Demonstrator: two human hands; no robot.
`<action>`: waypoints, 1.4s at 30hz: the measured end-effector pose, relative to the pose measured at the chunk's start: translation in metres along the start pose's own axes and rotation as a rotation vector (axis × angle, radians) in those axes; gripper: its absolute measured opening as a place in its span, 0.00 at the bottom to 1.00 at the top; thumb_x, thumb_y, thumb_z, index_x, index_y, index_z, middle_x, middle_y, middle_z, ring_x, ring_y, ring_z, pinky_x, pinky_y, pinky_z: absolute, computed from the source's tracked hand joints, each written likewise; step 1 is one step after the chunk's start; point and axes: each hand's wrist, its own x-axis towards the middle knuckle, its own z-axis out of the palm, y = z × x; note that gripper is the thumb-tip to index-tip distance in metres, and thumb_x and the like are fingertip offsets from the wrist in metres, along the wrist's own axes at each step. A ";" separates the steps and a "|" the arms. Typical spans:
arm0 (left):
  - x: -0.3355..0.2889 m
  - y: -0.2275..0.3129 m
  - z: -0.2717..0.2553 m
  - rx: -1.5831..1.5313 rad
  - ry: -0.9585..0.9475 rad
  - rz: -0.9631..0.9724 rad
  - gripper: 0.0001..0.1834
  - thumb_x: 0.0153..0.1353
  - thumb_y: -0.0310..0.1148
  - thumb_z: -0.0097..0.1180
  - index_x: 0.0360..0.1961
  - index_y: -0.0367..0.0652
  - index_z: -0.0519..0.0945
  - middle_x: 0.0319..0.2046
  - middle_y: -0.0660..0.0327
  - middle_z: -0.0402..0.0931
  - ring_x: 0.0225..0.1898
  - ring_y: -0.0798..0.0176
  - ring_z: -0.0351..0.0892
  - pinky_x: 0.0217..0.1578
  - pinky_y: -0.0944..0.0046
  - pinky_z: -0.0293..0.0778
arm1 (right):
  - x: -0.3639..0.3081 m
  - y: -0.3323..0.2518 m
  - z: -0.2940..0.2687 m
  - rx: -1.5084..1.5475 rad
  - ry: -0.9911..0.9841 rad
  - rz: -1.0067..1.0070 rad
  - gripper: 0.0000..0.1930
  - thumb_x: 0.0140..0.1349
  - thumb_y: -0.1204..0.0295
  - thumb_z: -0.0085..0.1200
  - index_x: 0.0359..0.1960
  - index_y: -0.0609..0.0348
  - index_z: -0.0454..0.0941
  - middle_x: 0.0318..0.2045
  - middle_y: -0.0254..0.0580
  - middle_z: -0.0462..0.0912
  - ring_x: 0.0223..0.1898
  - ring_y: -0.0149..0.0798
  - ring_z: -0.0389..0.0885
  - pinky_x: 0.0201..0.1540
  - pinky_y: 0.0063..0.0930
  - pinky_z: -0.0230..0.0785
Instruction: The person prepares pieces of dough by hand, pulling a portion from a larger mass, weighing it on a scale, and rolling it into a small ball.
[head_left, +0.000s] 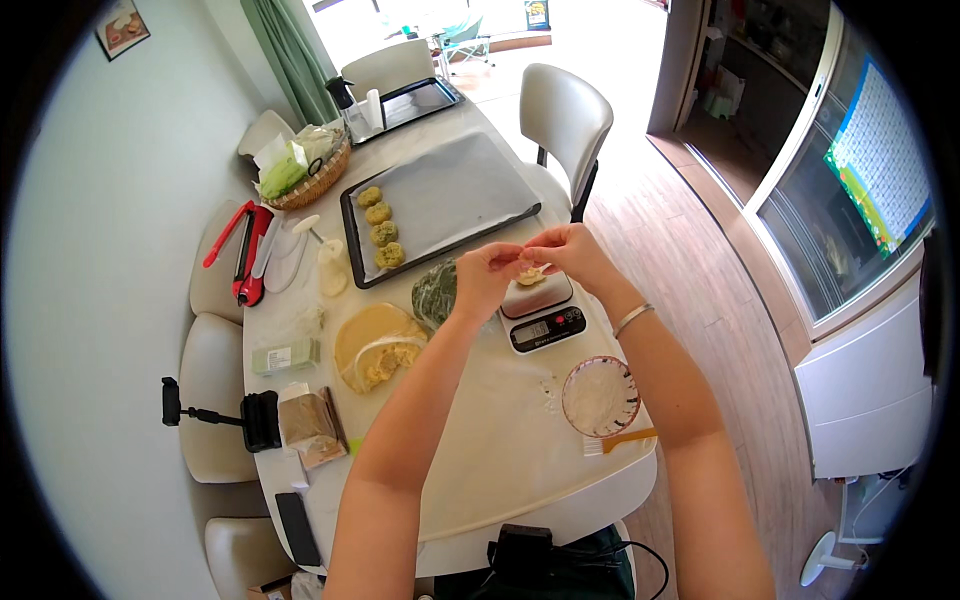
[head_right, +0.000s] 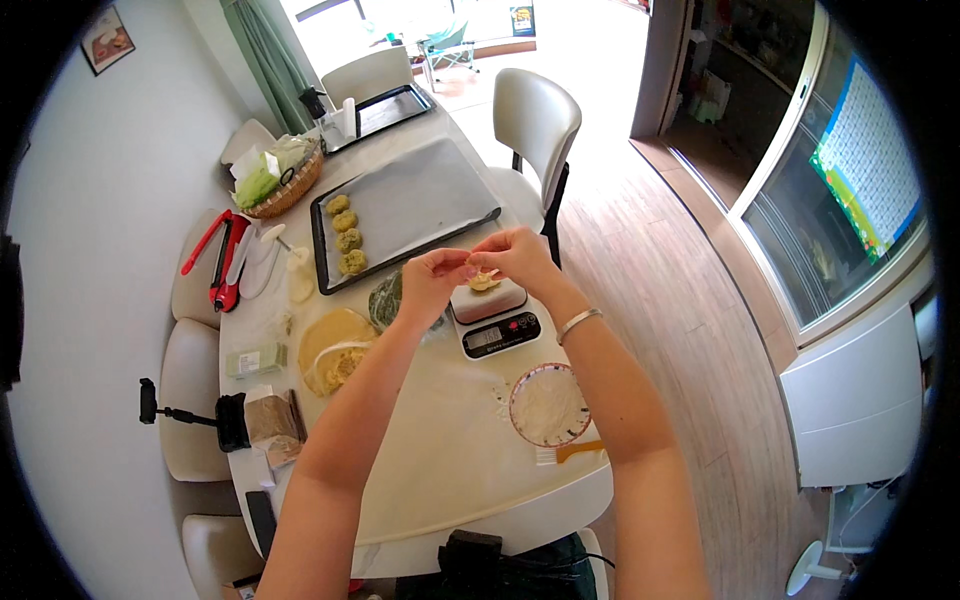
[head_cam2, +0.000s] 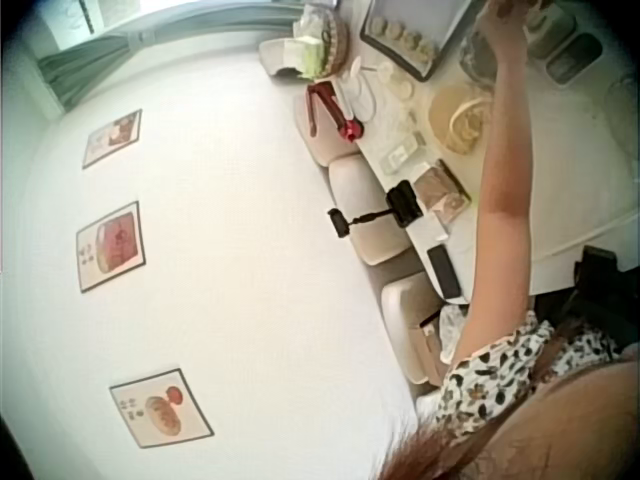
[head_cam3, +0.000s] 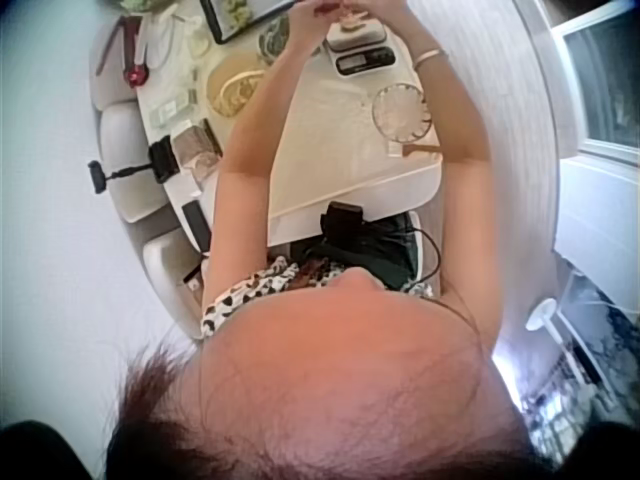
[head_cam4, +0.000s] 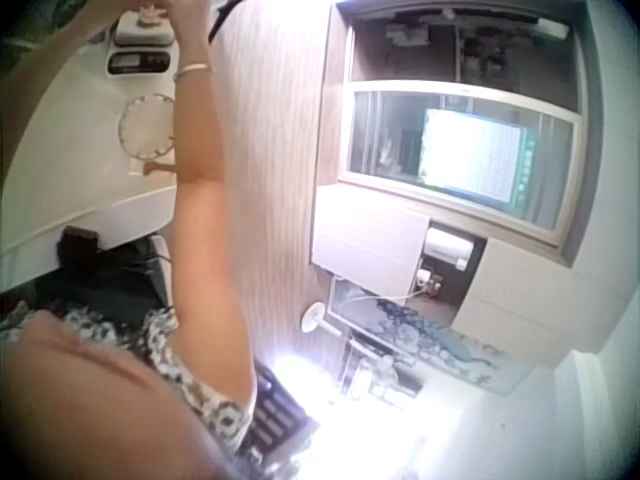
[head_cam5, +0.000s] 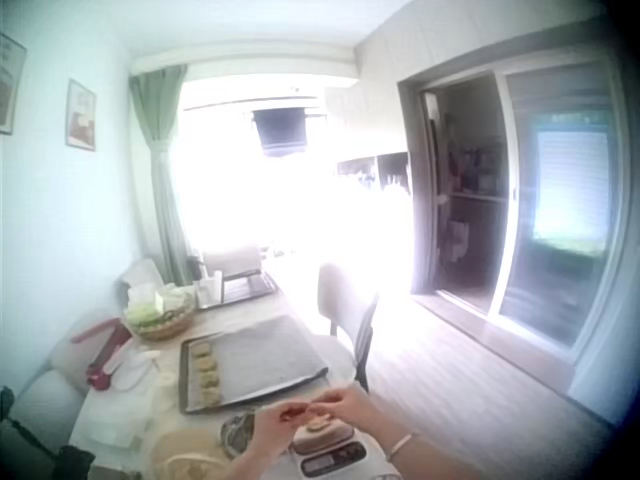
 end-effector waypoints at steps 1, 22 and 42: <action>-0.001 0.001 0.001 -0.019 -0.006 -0.006 0.11 0.56 0.23 0.63 0.40 0.31 0.81 0.32 0.57 0.83 0.34 0.69 0.82 0.36 0.70 0.79 | 0.000 0.000 -0.001 0.000 0.000 0.000 0.11 0.53 0.66 0.64 0.33 0.62 0.85 0.27 0.38 0.84 0.29 0.27 0.82 0.33 0.20 0.75; -0.003 0.006 -0.002 0.437 0.025 0.254 0.09 0.55 0.23 0.62 0.37 0.31 0.81 0.28 0.59 0.82 0.31 0.70 0.82 0.35 0.71 0.77 | 0.003 0.006 0.001 -0.110 0.027 -0.030 0.09 0.52 0.71 0.63 0.29 0.65 0.83 0.23 0.39 0.83 0.24 0.27 0.80 0.28 0.20 0.75; -0.006 -0.002 -0.014 -0.044 0.062 -0.038 0.11 0.58 0.27 0.62 0.39 0.29 0.80 0.29 0.58 0.82 0.30 0.70 0.82 0.33 0.72 0.79 | 0.006 0.022 0.013 -0.458 0.268 -0.341 0.07 0.52 0.70 0.60 0.32 0.57 0.85 0.31 0.46 0.80 0.27 0.41 0.79 0.33 0.32 0.71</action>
